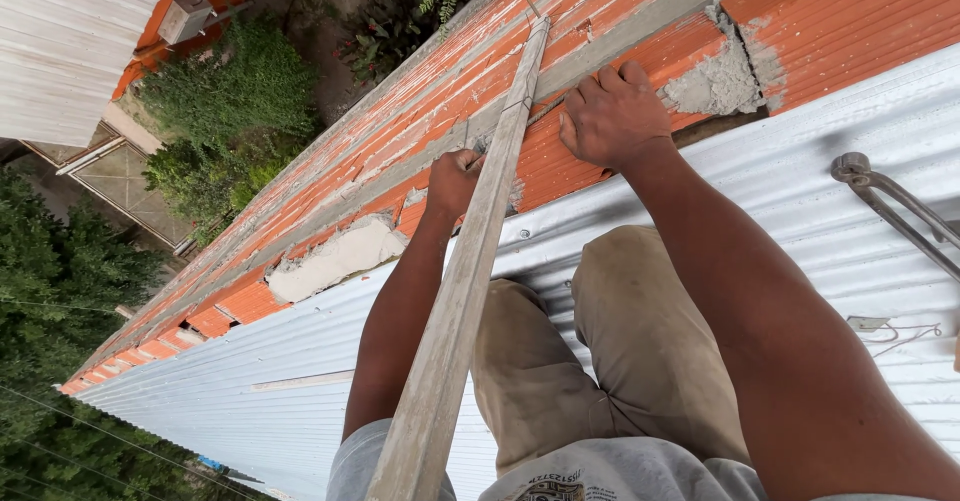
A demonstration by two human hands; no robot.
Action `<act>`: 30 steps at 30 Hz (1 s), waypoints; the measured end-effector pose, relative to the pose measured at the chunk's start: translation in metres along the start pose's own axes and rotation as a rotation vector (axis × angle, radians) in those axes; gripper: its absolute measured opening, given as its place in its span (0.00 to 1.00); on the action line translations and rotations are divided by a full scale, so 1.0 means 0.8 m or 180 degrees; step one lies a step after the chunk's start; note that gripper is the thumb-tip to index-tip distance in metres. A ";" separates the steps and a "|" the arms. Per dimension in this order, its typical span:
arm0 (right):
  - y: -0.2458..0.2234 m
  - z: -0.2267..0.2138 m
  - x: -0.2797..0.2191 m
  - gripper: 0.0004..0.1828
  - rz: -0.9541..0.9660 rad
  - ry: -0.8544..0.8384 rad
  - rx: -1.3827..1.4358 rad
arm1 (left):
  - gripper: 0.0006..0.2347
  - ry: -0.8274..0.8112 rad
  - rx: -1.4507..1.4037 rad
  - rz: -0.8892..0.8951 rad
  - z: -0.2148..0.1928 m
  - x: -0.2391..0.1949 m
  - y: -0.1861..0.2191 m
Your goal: Securing a wooden beam to a brick wall using wire and pliers on a roof while checking alignment with a straight edge.
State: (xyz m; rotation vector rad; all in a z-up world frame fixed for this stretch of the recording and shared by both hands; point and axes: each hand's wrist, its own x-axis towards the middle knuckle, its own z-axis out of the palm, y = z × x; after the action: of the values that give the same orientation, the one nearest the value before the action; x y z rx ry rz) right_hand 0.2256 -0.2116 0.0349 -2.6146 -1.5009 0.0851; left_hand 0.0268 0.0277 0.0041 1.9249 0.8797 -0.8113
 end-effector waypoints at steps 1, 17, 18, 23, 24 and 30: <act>0.000 -0.001 0.001 0.16 -0.0004 0.0028 -0.0019 | 0.20 0.0042 -0.0034 -0.0007 0.001 0.001 -0.001; 0.000 -0.003 0.001 0.16 -0.0031 -0.0024 -0.0088 | 0.23 0.0274 -0.0253 0.0117 0.013 -0.006 -0.002; 0.001 -0.003 0.002 0.16 -0.0029 -0.0027 -0.0091 | 0.23 0.0271 -0.0254 0.0119 0.012 -0.006 0.000; 0.000 -0.002 0.000 0.17 -0.0042 -0.0081 -0.0133 | 0.24 0.0280 -0.0212 0.0034 0.009 -0.011 0.009; 0.000 -0.001 0.000 0.17 -0.0032 -0.0086 -0.0130 | 0.24 0.0271 -0.0205 0.0034 0.011 -0.008 0.007; -0.002 -0.001 0.001 0.16 0.0008 -0.0053 -0.0165 | 0.24 0.0391 -0.0115 0.0132 0.012 -0.009 0.005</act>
State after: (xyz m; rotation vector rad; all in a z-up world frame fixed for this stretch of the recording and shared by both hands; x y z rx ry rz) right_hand 0.2249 -0.2102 0.0358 -2.6624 -1.5253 0.0693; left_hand 0.0245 0.0160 0.0074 1.9712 0.9184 -0.6540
